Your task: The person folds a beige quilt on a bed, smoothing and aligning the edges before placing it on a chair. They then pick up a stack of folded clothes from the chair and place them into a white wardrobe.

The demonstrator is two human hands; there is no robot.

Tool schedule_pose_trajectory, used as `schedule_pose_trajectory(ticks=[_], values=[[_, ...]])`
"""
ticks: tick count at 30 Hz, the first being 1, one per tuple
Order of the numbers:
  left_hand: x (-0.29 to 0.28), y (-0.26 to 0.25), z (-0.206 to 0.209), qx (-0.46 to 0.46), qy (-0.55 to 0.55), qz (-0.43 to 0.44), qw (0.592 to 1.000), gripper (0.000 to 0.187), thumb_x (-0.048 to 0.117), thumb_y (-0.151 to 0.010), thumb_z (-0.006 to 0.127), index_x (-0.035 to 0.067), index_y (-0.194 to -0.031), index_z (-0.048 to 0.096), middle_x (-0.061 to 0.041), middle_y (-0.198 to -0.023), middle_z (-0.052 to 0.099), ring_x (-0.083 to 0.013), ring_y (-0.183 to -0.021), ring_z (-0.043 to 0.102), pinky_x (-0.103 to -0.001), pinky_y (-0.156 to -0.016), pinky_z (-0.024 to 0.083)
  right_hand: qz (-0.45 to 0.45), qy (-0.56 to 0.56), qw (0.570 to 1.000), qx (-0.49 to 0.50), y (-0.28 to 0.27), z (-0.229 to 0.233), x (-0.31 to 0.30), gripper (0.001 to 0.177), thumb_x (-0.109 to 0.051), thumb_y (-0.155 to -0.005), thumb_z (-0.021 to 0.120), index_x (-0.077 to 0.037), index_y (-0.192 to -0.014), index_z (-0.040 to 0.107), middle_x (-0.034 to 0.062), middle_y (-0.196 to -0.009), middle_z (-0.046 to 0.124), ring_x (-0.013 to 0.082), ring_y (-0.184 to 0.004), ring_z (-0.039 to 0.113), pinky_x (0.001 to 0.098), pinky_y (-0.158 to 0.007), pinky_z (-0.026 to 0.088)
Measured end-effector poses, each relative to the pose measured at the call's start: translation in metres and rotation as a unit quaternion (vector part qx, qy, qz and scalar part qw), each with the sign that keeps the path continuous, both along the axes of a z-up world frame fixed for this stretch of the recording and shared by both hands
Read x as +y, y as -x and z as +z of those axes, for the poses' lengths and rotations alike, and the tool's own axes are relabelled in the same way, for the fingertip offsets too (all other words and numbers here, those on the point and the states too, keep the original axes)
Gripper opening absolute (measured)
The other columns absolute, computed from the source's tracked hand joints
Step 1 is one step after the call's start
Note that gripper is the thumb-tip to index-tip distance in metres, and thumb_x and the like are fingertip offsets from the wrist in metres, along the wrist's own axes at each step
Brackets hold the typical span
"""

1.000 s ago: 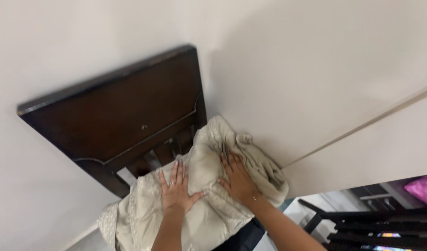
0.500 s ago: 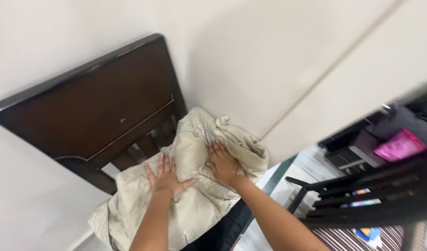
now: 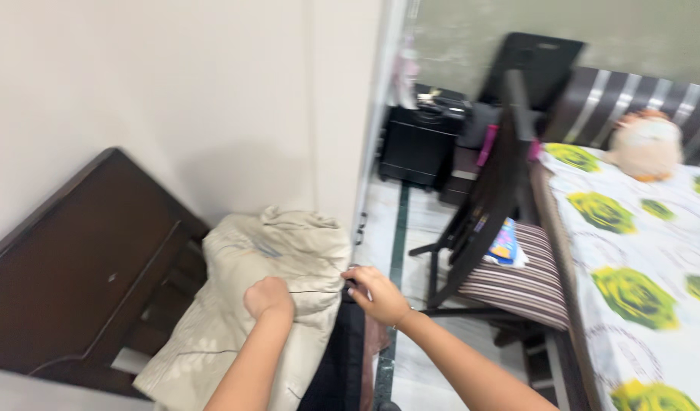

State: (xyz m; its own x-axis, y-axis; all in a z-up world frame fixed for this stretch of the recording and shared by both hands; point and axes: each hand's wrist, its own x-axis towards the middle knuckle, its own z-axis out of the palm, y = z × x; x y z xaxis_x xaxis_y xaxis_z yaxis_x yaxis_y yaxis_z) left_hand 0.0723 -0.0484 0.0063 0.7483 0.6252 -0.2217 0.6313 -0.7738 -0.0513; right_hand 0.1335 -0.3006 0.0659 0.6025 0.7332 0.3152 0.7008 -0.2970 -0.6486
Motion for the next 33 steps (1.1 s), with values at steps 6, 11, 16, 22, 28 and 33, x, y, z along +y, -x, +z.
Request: schedule_pose_trajectory(ticks=[6,11,16,22,28,33], values=[[-0.13,-0.04,0.113,0.028,0.111,-0.242,0.963,0.035,0.041,-0.086,0.071,0.024,-0.117,0.075,-0.01,-0.124,0.07,-0.0305,-0.12,0.065,-0.046,-0.099,0.051,-0.228,-0.147,0.954,-0.125,-0.01,0.062,-0.109,0.026,-0.007,-0.087,0.069,-0.008,-0.113,0.07,0.009,-0.109,0.071,0.0258,-0.099,0.068,0.035,-0.084,0.057],[-0.228,-0.094,0.193,-0.252,0.205,-0.299,0.897,0.067,0.059,-0.082,0.07,0.008,-0.126,0.061,-0.019,-0.117,0.07,-0.0374,-0.112,0.066,-0.05,-0.091,0.053,-0.43,-0.132,0.88,-0.156,-0.097,0.085,-0.195,0.07,-0.024,-0.078,0.082,0.0,-0.135,0.05,0.0198,-0.121,0.059,0.0358,-0.112,0.059,0.047,-0.095,0.049],[-0.303,-0.188,0.251,-0.454,0.262,-0.273,0.807,0.099,0.066,-0.088,0.067,0.001,-0.15,0.027,-0.033,-0.125,0.061,-0.0473,-0.113,0.062,-0.054,-0.092,0.051,-0.474,-0.045,0.875,-0.087,-0.207,0.072,-0.247,0.12,-0.048,-0.064,0.092,0.003,-0.151,0.028,0.0303,-0.139,0.044,0.0482,-0.124,0.05,0.0511,-0.106,0.043],[-0.362,-0.286,0.293,-0.401,0.165,-0.202,0.878,0.095,0.058,-0.092,0.063,0.014,-0.162,0.017,-0.032,-0.136,0.053,-0.0476,-0.114,0.061,-0.055,-0.093,0.051,-0.353,0.037,0.929,0.106,-0.266,0.085,-0.241,0.153,-0.057,-0.054,0.092,0.01,-0.157,0.0,0.0342,-0.147,0.044,0.0413,-0.138,0.049,0.0379,-0.115,0.04],[-0.378,-0.348,0.284,-0.209,0.122,-0.191,0.951,0.086,0.059,-0.094,0.061,0.021,-0.163,0.026,-0.017,-0.137,0.061,-0.0376,-0.122,0.062,-0.049,-0.097,0.053,-0.306,0.123,0.929,0.17,-0.291,0.054,-0.238,0.155,-0.064,-0.057,0.09,0.004,-0.16,-0.005,0.0324,-0.15,0.042,0.0398,-0.139,0.047,0.0381,-0.113,0.041],[-0.392,-0.352,0.228,-0.237,-0.085,-0.152,0.956,0.088,0.061,-0.086,0.065,0.017,-0.153,0.03,-0.011,-0.138,0.057,-0.0323,-0.125,0.057,-0.047,-0.091,0.053,-0.328,0.106,0.923,0.168,-0.307,-0.018,-0.237,0.139,-0.064,-0.06,0.09,0.004,-0.155,0.015,0.0282,-0.148,0.045,0.0382,-0.136,0.048,0.0399,-0.11,0.043]])
